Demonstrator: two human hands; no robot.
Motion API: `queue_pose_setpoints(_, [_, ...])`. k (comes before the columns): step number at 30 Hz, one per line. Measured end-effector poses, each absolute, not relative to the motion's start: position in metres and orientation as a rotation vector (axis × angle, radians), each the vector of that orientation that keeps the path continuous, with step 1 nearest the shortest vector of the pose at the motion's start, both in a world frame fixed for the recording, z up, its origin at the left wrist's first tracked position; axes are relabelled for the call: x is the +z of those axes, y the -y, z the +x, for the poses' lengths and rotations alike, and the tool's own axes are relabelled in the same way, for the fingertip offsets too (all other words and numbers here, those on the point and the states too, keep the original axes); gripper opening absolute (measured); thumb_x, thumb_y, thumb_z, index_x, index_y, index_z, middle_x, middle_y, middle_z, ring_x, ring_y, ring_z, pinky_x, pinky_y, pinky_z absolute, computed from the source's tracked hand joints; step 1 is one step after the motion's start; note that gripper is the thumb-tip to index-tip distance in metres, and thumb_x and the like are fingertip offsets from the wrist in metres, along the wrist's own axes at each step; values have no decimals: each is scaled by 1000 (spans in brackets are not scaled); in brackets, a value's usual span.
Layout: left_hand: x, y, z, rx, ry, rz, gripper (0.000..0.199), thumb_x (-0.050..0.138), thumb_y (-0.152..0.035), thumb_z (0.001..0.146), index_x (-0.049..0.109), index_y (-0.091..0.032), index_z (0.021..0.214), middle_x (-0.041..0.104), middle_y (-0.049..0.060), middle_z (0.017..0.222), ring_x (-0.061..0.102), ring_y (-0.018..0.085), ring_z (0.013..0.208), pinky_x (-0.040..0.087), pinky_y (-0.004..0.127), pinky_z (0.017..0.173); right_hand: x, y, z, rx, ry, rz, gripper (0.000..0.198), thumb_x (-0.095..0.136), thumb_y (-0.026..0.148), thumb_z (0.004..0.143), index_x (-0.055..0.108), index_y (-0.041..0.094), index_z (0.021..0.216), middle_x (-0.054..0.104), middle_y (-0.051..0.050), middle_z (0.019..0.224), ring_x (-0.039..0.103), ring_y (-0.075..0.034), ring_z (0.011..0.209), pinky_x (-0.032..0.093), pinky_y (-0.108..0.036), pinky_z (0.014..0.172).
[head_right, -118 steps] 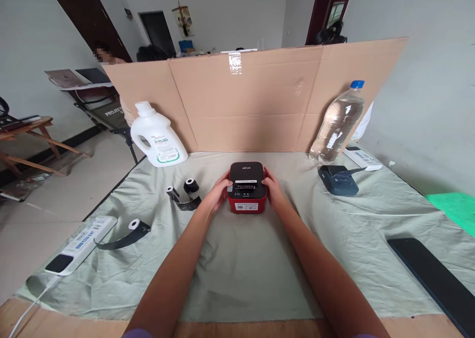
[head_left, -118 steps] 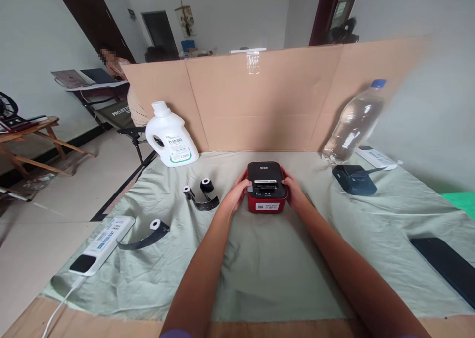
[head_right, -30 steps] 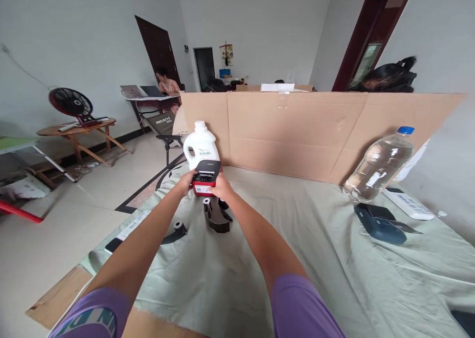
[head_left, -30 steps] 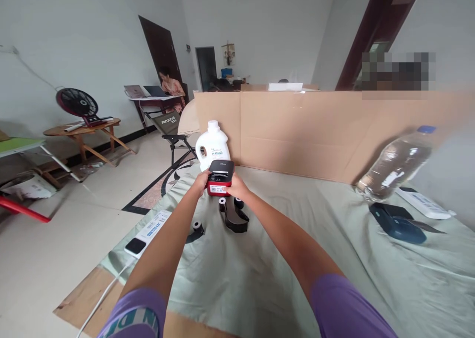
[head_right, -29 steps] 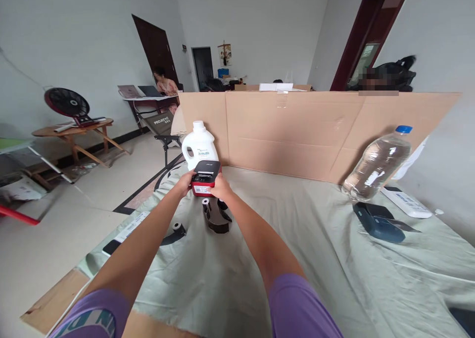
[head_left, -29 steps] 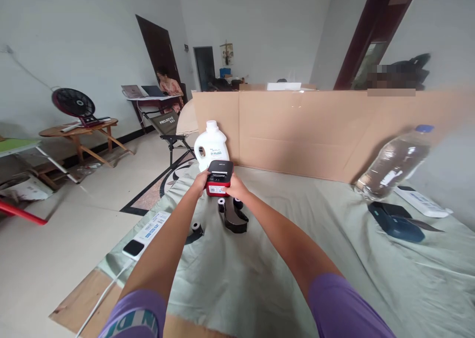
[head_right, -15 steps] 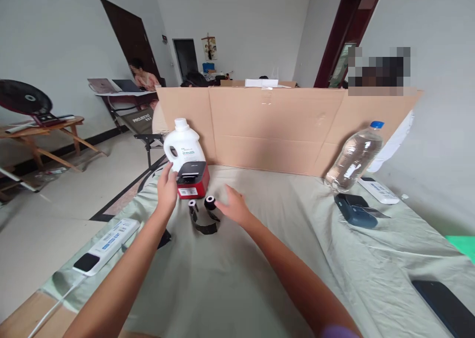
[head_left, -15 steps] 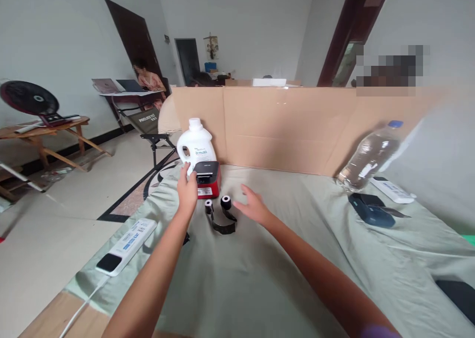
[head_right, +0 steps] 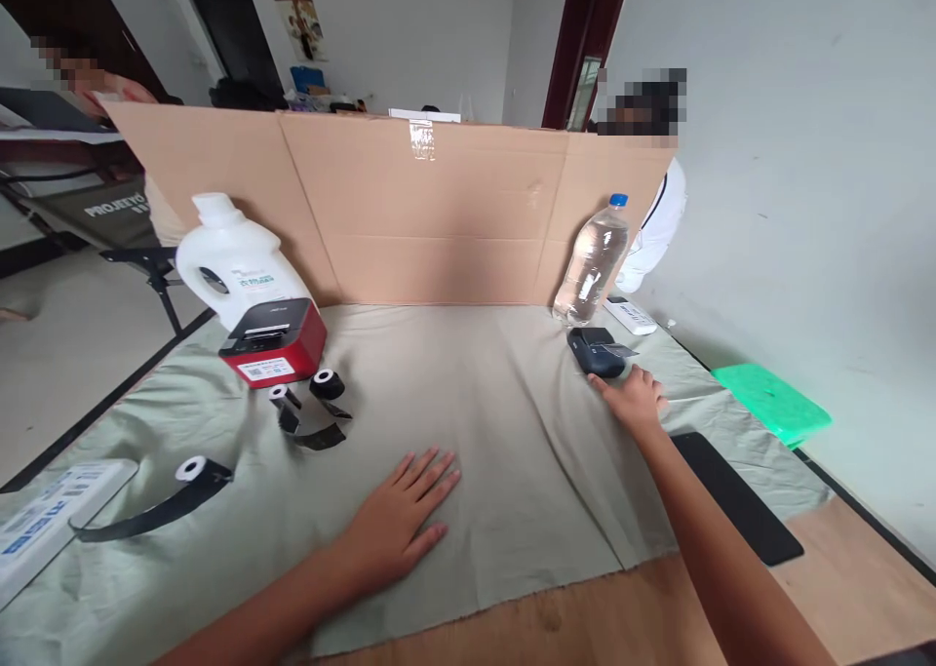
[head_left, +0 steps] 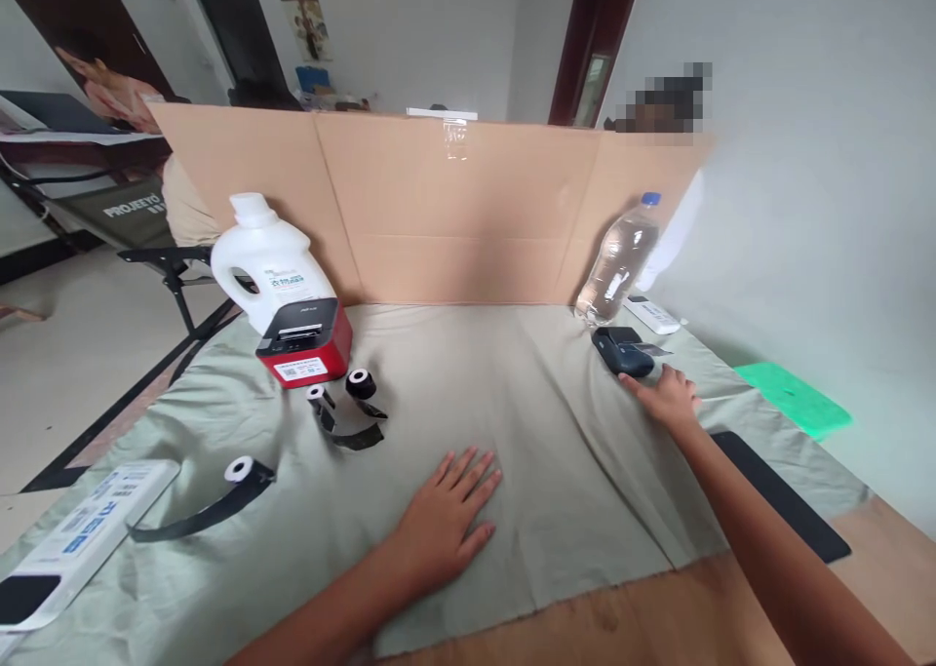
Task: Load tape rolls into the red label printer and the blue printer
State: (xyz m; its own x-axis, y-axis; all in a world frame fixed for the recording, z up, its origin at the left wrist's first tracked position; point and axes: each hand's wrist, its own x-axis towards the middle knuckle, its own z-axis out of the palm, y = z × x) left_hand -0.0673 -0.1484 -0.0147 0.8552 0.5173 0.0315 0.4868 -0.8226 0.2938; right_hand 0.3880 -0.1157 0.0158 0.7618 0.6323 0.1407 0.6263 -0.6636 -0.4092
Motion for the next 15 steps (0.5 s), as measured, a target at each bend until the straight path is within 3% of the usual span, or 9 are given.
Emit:
queue_pose_setpoints(4, [-14, 154, -69, 139, -764, 2783, 63, 35, -50, 103, 20, -29, 160, 15, 0, 167, 14, 27, 155, 17, 51, 126, 17, 81, 404, 250, 870, -2454, 89, 73, 68, 69, 53, 14, 137, 55, -24, 137, 42, -47, 134, 31, -63, 109])
queue_pose_setpoints(9, [-11, 156, -67, 117, -793, 2782, 62, 34, -49, 103, 20, -28, 160, 15, 0, 167, 13, 27, 155, 15, 51, 126, 17, 68, 395, 97, 800, -2429, 94, 84, 60, 54, 57, 6, 126, 54, -32, 134, 46, -46, 130, 35, -58, 107])
queue_pose_setpoints(15, [-11, 156, -67, 145, -787, 2792, 63, 35, -50, 102, 24, -27, 159, 20, 2, 167, 14, 27, 155, 15, 51, 126, 24, 77, 273, -16, 962, -2237, 79, 77, 68, 57, 58, 11, 109, 66, -23, 109, 59, -40, 108, 44, -52, 94])
